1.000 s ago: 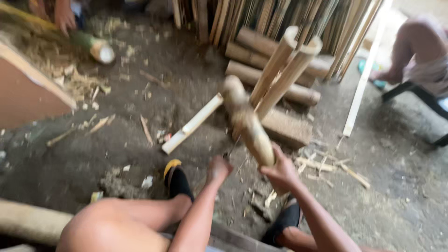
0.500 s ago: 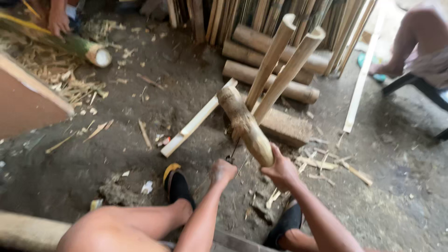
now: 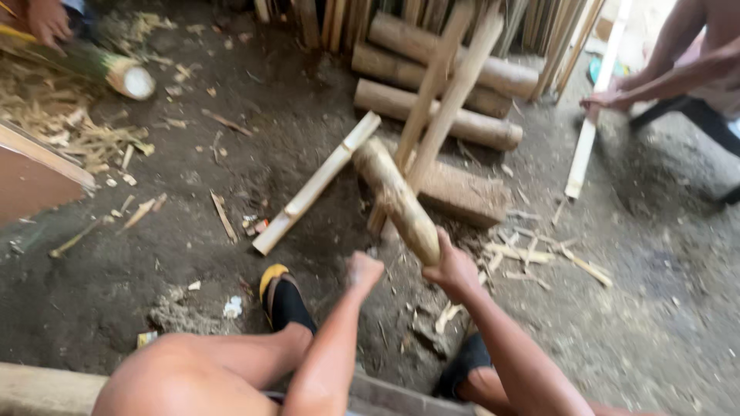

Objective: The person uses a machete and a wooden mallet to split a large bamboo segment into smaller strips. They first score the bamboo, then repeatedly strike the machete with the mallet to drive it through the material, separating it into multiple pieces.

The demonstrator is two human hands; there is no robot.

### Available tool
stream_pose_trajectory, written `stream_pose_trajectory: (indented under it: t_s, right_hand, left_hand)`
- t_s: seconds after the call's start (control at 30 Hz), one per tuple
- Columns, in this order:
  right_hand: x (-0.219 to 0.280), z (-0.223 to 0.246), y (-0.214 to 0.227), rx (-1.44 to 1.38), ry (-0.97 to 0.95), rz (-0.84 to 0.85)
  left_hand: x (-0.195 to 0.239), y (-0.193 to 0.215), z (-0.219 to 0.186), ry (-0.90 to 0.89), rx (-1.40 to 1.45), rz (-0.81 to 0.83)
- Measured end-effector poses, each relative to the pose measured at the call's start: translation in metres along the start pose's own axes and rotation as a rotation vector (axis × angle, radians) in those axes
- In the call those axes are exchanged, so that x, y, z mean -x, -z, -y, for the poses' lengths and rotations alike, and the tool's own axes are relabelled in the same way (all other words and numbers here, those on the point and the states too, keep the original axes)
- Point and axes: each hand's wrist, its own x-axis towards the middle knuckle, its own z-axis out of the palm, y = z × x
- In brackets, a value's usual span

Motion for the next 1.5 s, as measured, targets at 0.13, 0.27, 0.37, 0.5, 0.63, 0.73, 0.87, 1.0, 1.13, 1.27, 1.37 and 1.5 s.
stream_pose_trajectory:
  t_s: [0.13,0.27,0.37,0.5,0.63,0.73,0.87,1.0,1.13,1.27,1.37,1.5]
  right_hand:
    - [-0.008,-0.036,-0.029,-0.047,0.175,-0.137]
    - [-0.013,-0.062,-0.071,-0.405,0.237,-0.332]
    - [-0.023,-0.068,-0.101,-0.593,0.054,-0.5]
    - [-0.037,-0.088,-0.123,-0.727,-0.113,-0.624]
    - [-0.016,-0.127,-0.152,-0.674,-0.387,-0.504]
    - [-0.035,-0.132,-0.163,-0.563,-0.129,-0.611]
    - [-0.045,-0.129,-0.183,-0.002,0.058,-0.836]
    - [-0.069,-0.096,-0.166,-0.389,0.194,-0.465]
    - [-0.059,-0.072,-0.132,-0.552,0.212,0.066]
    - [-0.041,-0.064,-0.091,-0.35,0.271,0.081]
    - [-0.027,-0.051,-0.049,-0.372,0.234,0.088]
    - [0.011,-0.035,0.036,-0.311,0.029,0.295]
  left_hand:
    - [-0.006,0.005,-0.01,-0.05,-0.011,-0.012]
    - [-0.005,0.025,-0.015,0.076,0.039,0.209]
    - [-0.004,0.03,-0.019,-0.054,-0.042,0.117]
    - [-0.002,0.025,-0.023,0.013,0.277,0.252]
    - [0.033,0.02,0.001,0.265,0.745,0.598]
    - [0.055,0.011,0.001,0.267,0.447,0.335]
    - [0.099,-0.019,0.008,0.212,0.223,0.218]
    - [0.121,-0.024,-0.009,0.049,0.09,-0.003]
    - [0.152,-0.004,-0.036,-0.014,0.075,0.088]
    - [0.157,0.039,-0.072,-0.209,-0.202,0.608]
    - [0.119,0.082,-0.098,-0.406,-0.342,0.877]
    - [0.048,0.112,-0.108,-0.32,-0.096,0.459]
